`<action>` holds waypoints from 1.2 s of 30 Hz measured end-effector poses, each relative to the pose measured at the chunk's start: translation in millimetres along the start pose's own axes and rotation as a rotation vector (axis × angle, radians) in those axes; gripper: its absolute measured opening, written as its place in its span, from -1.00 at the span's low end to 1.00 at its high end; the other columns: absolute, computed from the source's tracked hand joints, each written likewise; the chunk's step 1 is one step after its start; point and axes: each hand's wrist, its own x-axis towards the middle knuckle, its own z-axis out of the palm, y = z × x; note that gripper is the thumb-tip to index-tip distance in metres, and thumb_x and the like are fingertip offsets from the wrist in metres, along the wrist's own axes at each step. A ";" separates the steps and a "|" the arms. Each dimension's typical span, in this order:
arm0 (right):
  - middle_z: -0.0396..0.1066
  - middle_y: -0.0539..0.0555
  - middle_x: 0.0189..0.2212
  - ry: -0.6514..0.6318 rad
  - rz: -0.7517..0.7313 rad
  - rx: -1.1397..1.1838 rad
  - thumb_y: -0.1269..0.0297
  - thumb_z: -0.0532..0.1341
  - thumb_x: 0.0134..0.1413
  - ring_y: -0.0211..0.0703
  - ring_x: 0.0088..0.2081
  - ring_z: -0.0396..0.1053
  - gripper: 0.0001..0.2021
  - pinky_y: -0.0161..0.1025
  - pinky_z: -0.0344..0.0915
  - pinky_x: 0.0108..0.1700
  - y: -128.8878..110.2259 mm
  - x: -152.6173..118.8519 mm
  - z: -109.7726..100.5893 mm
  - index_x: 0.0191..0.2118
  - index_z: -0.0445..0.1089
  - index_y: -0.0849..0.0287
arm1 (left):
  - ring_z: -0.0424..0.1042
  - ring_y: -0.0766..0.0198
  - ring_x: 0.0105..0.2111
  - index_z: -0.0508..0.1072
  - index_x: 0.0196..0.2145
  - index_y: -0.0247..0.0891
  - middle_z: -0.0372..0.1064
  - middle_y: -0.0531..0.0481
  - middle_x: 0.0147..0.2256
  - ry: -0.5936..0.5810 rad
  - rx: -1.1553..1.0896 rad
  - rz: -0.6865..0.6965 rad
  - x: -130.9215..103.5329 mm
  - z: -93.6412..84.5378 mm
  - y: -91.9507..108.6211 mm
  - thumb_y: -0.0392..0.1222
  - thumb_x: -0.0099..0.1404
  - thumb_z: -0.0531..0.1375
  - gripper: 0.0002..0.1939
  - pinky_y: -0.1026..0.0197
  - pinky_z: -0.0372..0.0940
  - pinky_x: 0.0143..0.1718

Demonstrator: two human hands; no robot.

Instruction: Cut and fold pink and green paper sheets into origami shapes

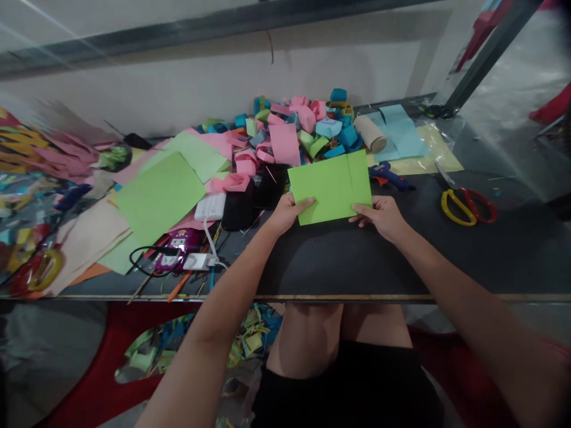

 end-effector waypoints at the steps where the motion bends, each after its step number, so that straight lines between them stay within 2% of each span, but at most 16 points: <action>1: 0.58 0.10 -0.52 -0.004 0.007 0.003 -0.01 0.59 -0.44 -0.15 -0.54 0.55 -0.59 -0.36 0.38 -0.63 -1.1 -0.6 0.7 -0.52 0.56 0.18 | 0.61 0.13 -0.33 0.59 -0.33 -0.32 0.62 -0.19 -0.26 0.001 -0.004 -0.005 -0.4 0.4 0.5 -0.11 -0.04 0.51 -0.65 0.10 0.57 -0.23; 4: 0.57 0.07 -0.55 -0.024 0.027 0.011 -0.01 0.59 -0.47 -0.16 -0.57 0.53 -0.59 -0.37 0.36 -0.64 -4.3 -2.6 2.1 -0.53 0.56 0.18 | 0.62 0.08 -0.29 0.58 -0.32 -0.32 0.61 -0.23 -0.24 0.014 -0.038 -0.025 -2.6 1.4 2.4 -0.16 -0.01 0.50 -0.68 0.06 0.57 -0.20; 9: 0.57 0.09 -0.54 -0.067 0.050 -0.002 -0.01 0.59 -0.45 -0.15 -0.56 0.54 -0.59 -0.35 0.38 -0.63 -3.2 -4.0 1.0 -0.50 0.57 0.19 | 0.61 -0.07 -0.09 0.56 -0.17 -0.33 0.58 -0.27 -0.12 -0.018 -0.023 -0.023 -6.2 1.1 3.4 -0.24 -0.01 0.51 -0.58 -0.04 0.55 -0.03; 14: 0.58 0.16 -0.50 -0.037 0.041 -0.067 -0.02 0.59 -0.42 -0.10 -0.50 0.56 -0.54 -0.31 0.42 -0.58 0.4 -1.9 -0.9 -0.44 0.57 0.23 | 0.59 -0.05 -0.09 0.56 -0.15 -0.34 0.57 -0.29 -0.08 -0.019 0.141 0.076 -5.0 -1.8 0.8 -0.16 -0.02 0.51 -0.53 -0.04 0.53 -0.01; 19: 0.59 0.18 -0.46 -0.012 0.061 -0.093 -0.01 0.59 -0.40 -0.12 -0.49 0.57 -0.53 -0.33 0.43 -0.56 0.6 0.0 -1.3 -0.39 0.58 0.25 | 0.57 -0.10 -0.01 0.55 -0.09 -0.35 0.56 -0.30 -0.01 -0.025 0.254 0.110 -3.6 -3.7 -0.2 -0.07 -0.03 0.51 -0.44 -0.16 0.47 0.11; 24: 0.59 0.16 -0.45 -0.011 0.075 -0.056 0.00 0.59 -0.40 -0.11 -0.48 0.57 -0.55 -0.31 0.45 -0.54 0.3 -1.5 -2.3 -0.40 0.57 0.22 | 0.59 -0.10 -0.05 0.56 -0.08 -0.32 0.57 -0.29 -0.02 -0.047 0.210 0.128 -4.0 -2.7 -0.7 -0.08 0.00 0.49 -0.48 -0.18 0.49 0.08; 28: 0.59 0.15 -0.45 -0.001 0.070 -0.025 -0.07 0.57 -0.38 -0.10 -0.48 0.56 -0.52 -0.28 0.47 -0.54 -1.4 0.1 -1.3 -0.38 0.57 0.20 | 0.60 -0.10 -0.09 0.57 -0.10 -0.32 0.57 -0.31 -0.05 -0.025 0.165 0.126 -3.2 -2.4 -0.9 -0.09 -0.04 0.51 -0.46 -0.18 0.51 0.04; 32: 0.59 0.13 -0.40 0.123 -0.019 -0.094 -0.14 0.48 -0.23 -0.08 -0.42 0.57 -0.54 -0.23 0.50 -0.49 -12.9 -2.8 -11.8 -0.31 0.59 0.16 | 0.61 -0.09 -0.12 0.58 -0.14 -0.32 0.58 -0.32 -0.08 0.011 0.139 0.122 -2.3 -3.0 -2.0 -0.11 -0.08 0.52 -0.47 -0.19 0.50 0.03; 34: 0.62 0.15 -0.29 0.262 -0.095 -0.226 -0.07 0.42 -0.06 -0.08 -0.34 0.58 -0.60 -0.20 0.53 -0.39 -23.4 -13.3 -31.5 -0.20 0.60 0.14 | 0.61 -0.09 -0.13 0.58 -0.16 -0.33 0.58 -0.32 -0.09 0.024 0.141 0.120 -2.0 -3.1 -2.6 -0.13 -0.07 0.52 -0.50 -0.18 0.50 0.03; 36: 0.62 0.24 -0.19 0.414 -0.120 -0.427 0.08 0.33 0.09 -0.05 -0.26 0.58 -0.65 -0.15 0.52 -0.24 -34.0 -30.1 -63.4 -0.07 0.59 0.18 | 0.61 -0.08 -0.12 0.58 -0.16 -0.33 0.58 -0.31 -0.09 0.041 0.150 0.129 -1.9 -2.7 -2.9 -0.14 -0.06 0.52 -0.51 -0.18 0.50 0.05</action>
